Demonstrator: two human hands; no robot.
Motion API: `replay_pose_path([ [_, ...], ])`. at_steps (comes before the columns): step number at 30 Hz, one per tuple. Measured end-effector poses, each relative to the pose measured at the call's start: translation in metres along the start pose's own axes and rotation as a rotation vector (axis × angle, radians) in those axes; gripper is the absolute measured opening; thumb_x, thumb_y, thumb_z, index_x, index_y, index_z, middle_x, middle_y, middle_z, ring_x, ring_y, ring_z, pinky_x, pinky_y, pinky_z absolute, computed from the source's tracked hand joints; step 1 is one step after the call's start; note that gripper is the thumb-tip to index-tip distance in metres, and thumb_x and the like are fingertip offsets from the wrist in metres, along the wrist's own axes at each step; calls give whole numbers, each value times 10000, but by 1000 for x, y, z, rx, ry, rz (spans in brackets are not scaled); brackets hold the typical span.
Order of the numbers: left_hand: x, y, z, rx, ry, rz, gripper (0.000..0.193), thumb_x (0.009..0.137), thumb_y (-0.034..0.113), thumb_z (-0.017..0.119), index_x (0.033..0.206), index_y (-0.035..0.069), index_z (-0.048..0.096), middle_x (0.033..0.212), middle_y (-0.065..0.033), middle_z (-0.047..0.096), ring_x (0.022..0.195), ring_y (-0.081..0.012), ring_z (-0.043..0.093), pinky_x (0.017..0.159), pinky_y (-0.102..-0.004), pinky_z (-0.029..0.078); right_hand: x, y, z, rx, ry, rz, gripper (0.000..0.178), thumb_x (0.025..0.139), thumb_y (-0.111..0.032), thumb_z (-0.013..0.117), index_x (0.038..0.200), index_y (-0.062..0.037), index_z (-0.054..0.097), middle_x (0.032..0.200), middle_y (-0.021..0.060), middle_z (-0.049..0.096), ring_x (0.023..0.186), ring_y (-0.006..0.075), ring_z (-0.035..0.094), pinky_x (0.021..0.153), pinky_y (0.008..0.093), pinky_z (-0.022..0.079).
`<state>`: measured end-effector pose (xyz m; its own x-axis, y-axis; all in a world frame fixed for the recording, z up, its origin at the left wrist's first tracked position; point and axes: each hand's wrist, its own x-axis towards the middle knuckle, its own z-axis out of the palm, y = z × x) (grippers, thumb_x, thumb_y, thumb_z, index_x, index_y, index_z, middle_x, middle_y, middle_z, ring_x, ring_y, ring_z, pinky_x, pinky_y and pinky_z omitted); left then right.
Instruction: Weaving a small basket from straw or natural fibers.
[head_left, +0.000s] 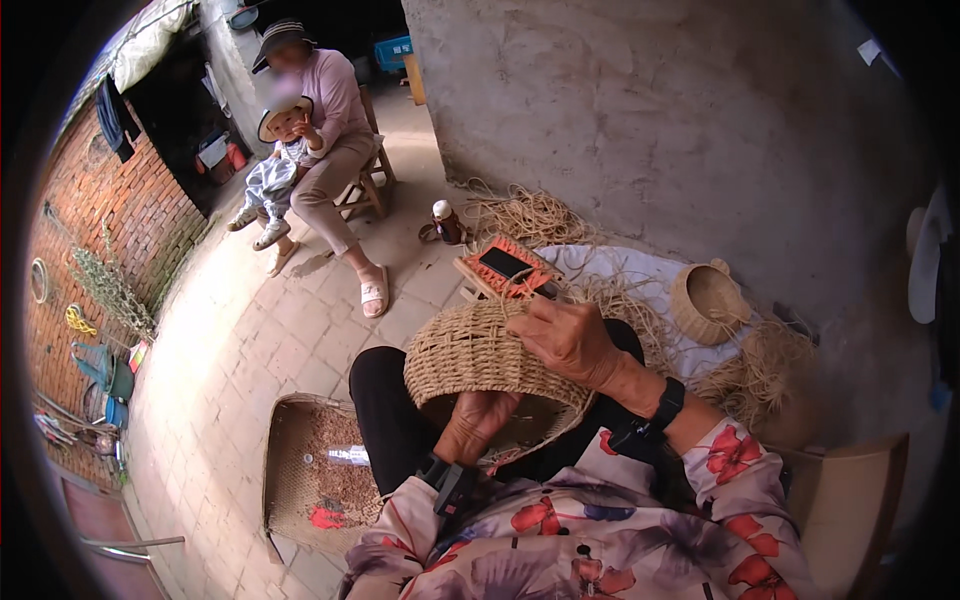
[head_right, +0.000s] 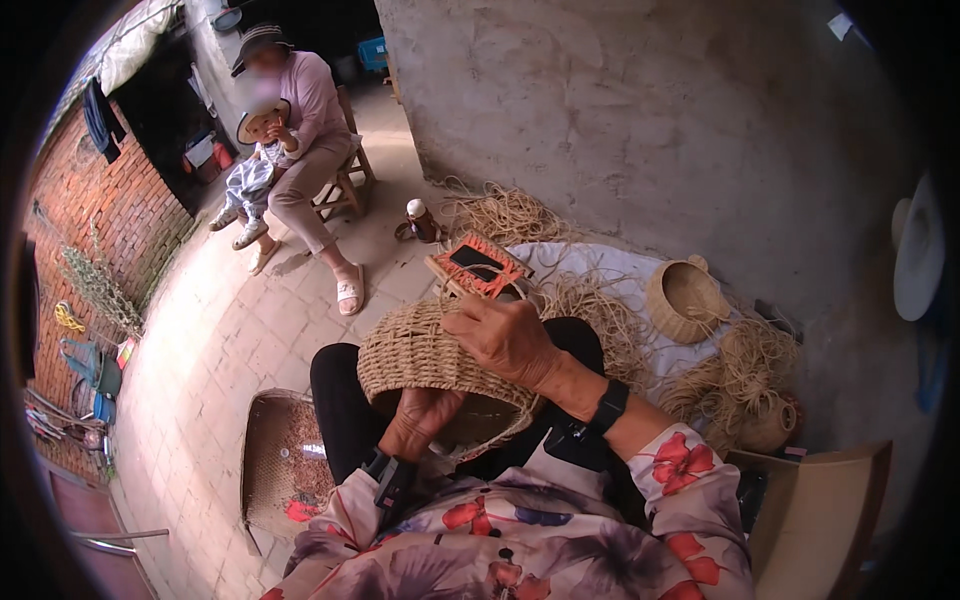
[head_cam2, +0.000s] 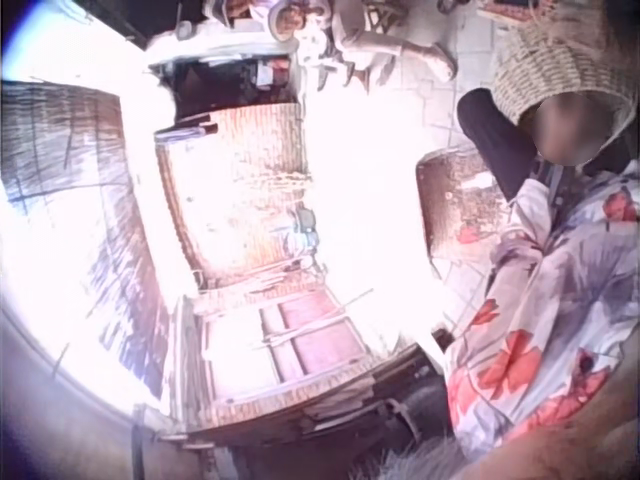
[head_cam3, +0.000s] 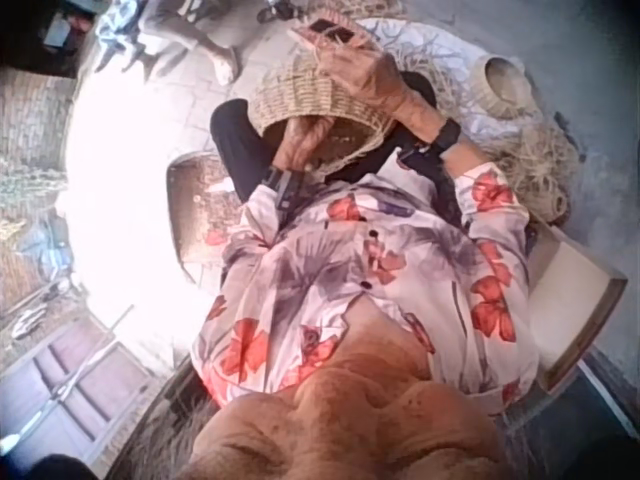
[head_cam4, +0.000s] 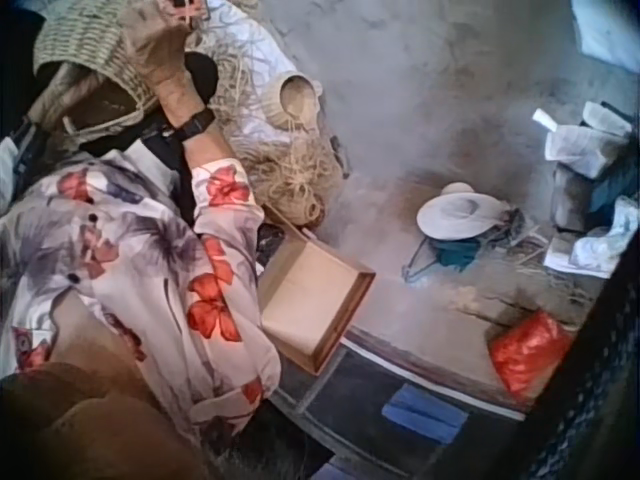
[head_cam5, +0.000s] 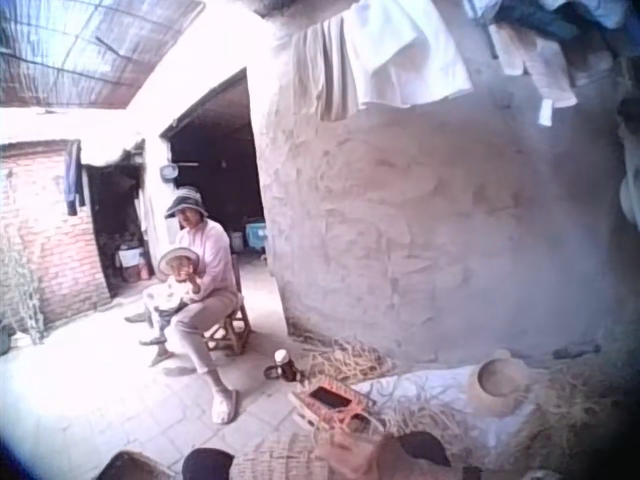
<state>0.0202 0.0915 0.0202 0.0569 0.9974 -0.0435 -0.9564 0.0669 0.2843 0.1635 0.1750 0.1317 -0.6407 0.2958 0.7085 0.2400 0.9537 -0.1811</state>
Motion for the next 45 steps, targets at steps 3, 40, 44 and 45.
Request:
replay_pose_path([
  [3,1,-2,-6,-39,39,10,426,909,278,580,1247,28,509,1266,-97,562,1160,-234,530,1037,-405,407,3,2,3,9,8,-73,189,705,-73,679,882,-117,627,704,39,491,582,208,593,487,322,482],
  [40,1,11,-26,-174,18,88,431,887,189,623,1244,-3,478,1222,-130,570,1103,-239,565,986,-398,477,34,-13,14,230,-258,-27,66,719,-8,532,782,-22,546,801,112,527,810,292,518,767,412,421],
  [44,0,13,-23,-224,45,58,440,878,180,632,1242,-11,475,1221,-139,569,1110,-241,563,987,-402,478,34,-11,21,291,-251,-40,70,716,-5,526,784,-18,534,790,117,519,806,299,518,746,409,429],
  [45,-1,13,-21,-223,45,56,440,878,180,632,1242,-11,475,1221,-139,569,1110,-241,563,987,-402,478,34,-11,22,295,-238,-34,69,715,-3,523,782,-19,534,788,117,518,805,301,520,738,409,431],
])
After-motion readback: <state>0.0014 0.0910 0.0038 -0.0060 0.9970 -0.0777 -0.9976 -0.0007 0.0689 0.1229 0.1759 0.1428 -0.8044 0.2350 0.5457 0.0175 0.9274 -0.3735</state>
